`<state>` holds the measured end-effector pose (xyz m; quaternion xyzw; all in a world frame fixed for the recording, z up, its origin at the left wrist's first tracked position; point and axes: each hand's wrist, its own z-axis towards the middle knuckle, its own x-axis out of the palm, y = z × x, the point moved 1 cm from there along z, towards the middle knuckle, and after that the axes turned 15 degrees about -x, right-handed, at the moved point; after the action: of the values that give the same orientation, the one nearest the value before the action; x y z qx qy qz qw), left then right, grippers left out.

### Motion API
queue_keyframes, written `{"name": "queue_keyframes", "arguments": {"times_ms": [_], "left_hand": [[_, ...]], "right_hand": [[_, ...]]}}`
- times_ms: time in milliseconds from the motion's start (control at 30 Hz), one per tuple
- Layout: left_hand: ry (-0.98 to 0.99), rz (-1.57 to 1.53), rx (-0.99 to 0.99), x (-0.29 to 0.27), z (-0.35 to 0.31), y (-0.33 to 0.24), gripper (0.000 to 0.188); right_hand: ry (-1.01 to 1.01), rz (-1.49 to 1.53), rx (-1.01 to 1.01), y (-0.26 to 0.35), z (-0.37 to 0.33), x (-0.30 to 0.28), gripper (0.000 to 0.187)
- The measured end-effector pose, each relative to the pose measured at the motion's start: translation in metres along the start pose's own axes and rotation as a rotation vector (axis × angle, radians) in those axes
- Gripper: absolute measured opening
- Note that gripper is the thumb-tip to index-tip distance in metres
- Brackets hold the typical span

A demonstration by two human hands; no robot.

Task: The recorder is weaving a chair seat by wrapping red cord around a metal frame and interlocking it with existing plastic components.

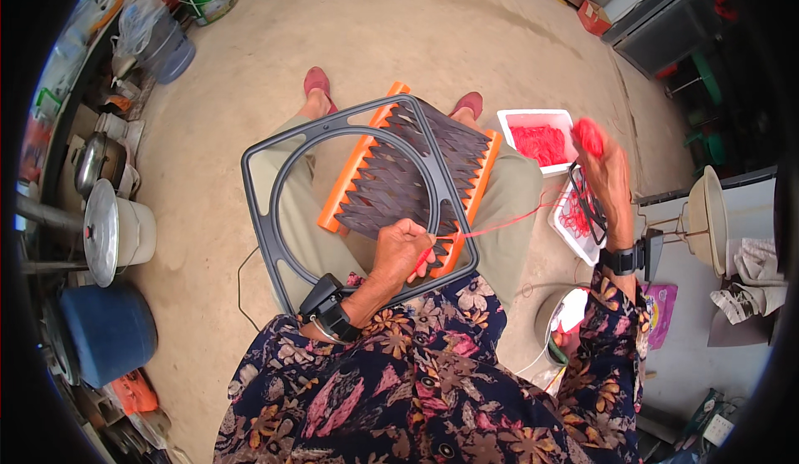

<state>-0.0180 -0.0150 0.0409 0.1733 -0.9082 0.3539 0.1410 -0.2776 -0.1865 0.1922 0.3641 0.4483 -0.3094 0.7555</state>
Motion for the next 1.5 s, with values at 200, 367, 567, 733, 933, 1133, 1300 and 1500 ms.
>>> {"name": "queue_keyframes", "arguments": {"times_ms": [200,367,567,733,933,1133,1300,1500], "left_hand": [[-0.019,0.020,0.065,0.005,-0.002,0.003,0.011],[0.007,0.078,0.096,0.008,0.009,0.020,0.007],[-0.053,0.071,0.119,0.011,0.005,0.014,0.007],[-0.038,0.016,0.093,0.009,0.003,-0.009,0.011],[-0.105,0.010,0.119,-0.009,0.008,-0.035,0.009],[-0.317,-0.001,0.281,-0.035,0.029,-0.026,0.007],[-0.336,0.011,0.287,-0.045,0.024,-0.045,0.008],[-0.493,0.026,0.300,-0.067,0.031,-0.043,0.009]], "right_hand": [[0.105,0.119,-0.565,0.140,0.043,0.085,0.065],[0.553,0.050,-0.975,0.160,0.007,0.172,0.063],[0.764,0.680,-0.636,0.139,0.018,0.173,0.049],[-0.025,0.717,-0.474,0.141,0.008,0.127,0.021],[0.318,0.738,-0.239,0.123,-0.045,0.115,0.010],[0.245,0.474,-0.678,0.141,-0.045,0.150,0.013],[0.108,0.474,-0.769,0.139,-0.034,0.169,0.017],[0.228,0.243,-0.943,0.147,-0.013,0.185,0.015]]}}
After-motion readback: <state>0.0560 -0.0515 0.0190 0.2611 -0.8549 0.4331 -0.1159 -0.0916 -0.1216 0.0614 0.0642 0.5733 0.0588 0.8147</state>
